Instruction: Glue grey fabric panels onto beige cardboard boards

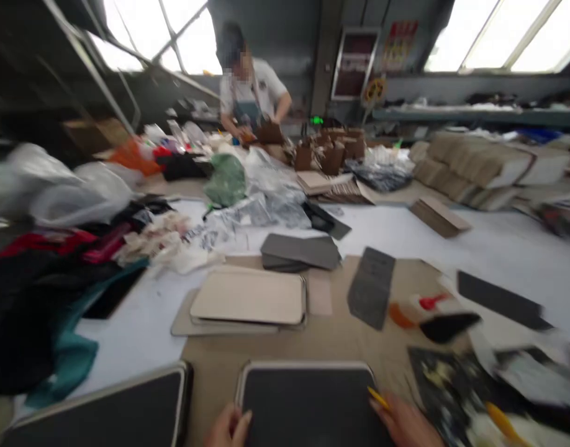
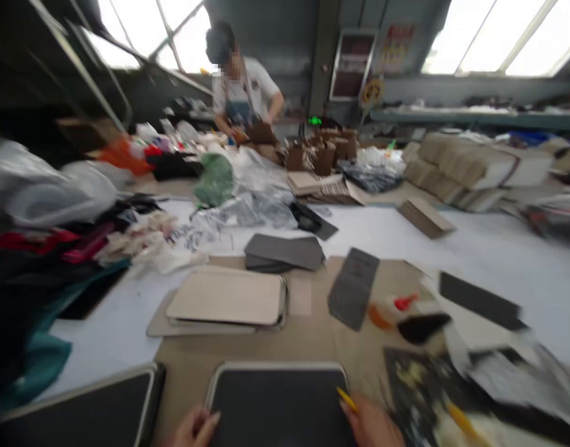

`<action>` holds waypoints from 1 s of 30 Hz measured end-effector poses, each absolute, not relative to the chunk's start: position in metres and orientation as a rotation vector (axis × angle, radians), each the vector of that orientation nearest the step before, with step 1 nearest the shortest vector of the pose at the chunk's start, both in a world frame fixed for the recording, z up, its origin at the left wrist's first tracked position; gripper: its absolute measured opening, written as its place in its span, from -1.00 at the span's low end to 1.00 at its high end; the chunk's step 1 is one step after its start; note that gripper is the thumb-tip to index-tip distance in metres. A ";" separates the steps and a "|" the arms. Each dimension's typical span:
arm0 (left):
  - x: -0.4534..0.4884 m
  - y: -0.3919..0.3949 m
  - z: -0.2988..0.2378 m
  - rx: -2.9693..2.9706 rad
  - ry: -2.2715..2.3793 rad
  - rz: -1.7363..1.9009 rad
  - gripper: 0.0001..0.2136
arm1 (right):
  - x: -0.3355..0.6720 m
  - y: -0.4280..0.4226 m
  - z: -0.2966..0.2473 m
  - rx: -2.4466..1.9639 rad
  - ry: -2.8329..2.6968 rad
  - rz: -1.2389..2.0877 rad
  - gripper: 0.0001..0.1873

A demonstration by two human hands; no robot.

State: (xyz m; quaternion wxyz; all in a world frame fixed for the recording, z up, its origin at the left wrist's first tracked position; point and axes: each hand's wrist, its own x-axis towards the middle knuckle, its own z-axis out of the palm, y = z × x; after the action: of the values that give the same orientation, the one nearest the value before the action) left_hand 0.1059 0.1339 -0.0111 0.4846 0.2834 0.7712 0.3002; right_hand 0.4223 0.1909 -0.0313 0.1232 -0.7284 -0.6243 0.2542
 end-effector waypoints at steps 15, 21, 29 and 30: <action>0.115 0.111 -0.009 1.213 2.083 0.322 -0.75 | 0.429 0.137 0.001 -2.552 -2.080 1.039 -0.68; 0.118 0.111 -0.010 1.184 2.075 0.426 -0.77 | 0.435 0.137 -0.009 -2.537 -2.163 1.064 -0.64; 0.118 0.112 -0.010 1.139 2.098 0.471 -0.78 | 0.441 0.137 -0.019 -2.500 -2.134 1.102 -0.62; 0.118 0.113 -0.009 1.137 2.106 0.469 -0.77 | 0.441 0.137 -0.019 -2.506 -2.136 1.107 -0.62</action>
State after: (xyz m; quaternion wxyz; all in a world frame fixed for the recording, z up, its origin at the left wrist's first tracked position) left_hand 0.1185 0.1129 -0.0091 0.3442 0.4377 0.8108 0.1806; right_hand 0.4412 0.1375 -0.0187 -0.1652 -0.7114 -0.6065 0.3143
